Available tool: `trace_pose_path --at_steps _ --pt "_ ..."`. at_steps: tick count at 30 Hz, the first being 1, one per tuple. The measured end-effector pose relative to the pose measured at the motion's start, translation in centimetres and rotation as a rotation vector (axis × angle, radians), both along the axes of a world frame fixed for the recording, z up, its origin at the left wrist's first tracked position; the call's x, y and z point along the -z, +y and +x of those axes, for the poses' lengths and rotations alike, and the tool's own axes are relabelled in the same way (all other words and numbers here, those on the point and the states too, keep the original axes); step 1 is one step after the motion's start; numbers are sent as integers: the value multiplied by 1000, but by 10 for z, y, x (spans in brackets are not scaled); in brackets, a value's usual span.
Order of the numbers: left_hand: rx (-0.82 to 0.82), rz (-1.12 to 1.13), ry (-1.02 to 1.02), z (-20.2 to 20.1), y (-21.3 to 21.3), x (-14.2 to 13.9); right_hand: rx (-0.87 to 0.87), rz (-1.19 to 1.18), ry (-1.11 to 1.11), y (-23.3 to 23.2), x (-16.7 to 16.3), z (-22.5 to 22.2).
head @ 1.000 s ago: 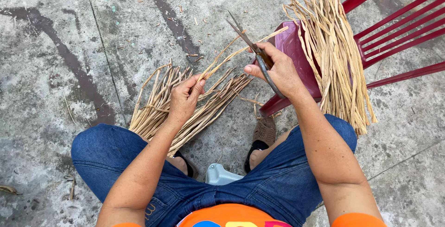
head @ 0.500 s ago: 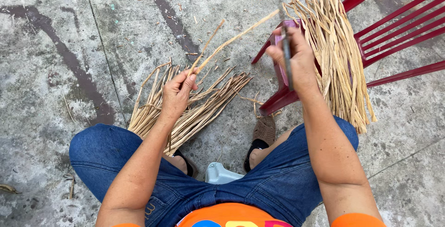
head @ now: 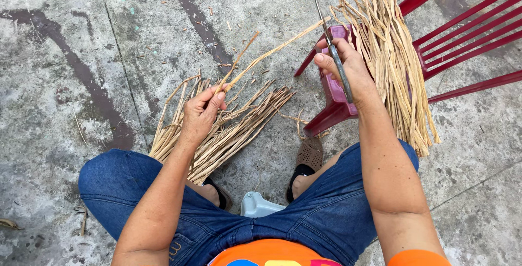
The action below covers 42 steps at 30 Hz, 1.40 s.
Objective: The person sits on a small stool and uses shears to cut long, thin, dried sticks into shorter segments. They pick up individual sticks, cut them, and place the cut pieces onto a pile on the floor.
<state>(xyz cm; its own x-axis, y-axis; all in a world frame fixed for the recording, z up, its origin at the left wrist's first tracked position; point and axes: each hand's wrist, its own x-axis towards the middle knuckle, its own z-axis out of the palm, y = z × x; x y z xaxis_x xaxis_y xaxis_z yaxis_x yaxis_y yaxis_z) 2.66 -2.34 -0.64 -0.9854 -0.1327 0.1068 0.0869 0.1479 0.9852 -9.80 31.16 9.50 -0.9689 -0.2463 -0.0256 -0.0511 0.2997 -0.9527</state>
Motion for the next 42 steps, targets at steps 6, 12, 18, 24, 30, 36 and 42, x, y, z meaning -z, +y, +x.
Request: trace_pose_path --at_steps 6,12,18,24,30,36,42 --pt "-50 19 -68 0 -5 0 16 -186 -139 -12 -6 4" --pt "-148 188 -162 -3 -9 -7 109 -69 -123 -33 -8 11" --pt "-110 760 149 -12 0 -38 -173 -204 -68 -67 20 34" --pt "-30 1092 319 -31 32 -79 -435 -195 54 -81 43 58" --pt "116 1210 446 -61 63 -102 -306 -82 61 -74 32 57" --pt "37 886 326 -72 73 -91 7 349 188 -17 -8 29" --pt "-126 697 -9 -98 55 -19 402 481 444 105 -28 -8"
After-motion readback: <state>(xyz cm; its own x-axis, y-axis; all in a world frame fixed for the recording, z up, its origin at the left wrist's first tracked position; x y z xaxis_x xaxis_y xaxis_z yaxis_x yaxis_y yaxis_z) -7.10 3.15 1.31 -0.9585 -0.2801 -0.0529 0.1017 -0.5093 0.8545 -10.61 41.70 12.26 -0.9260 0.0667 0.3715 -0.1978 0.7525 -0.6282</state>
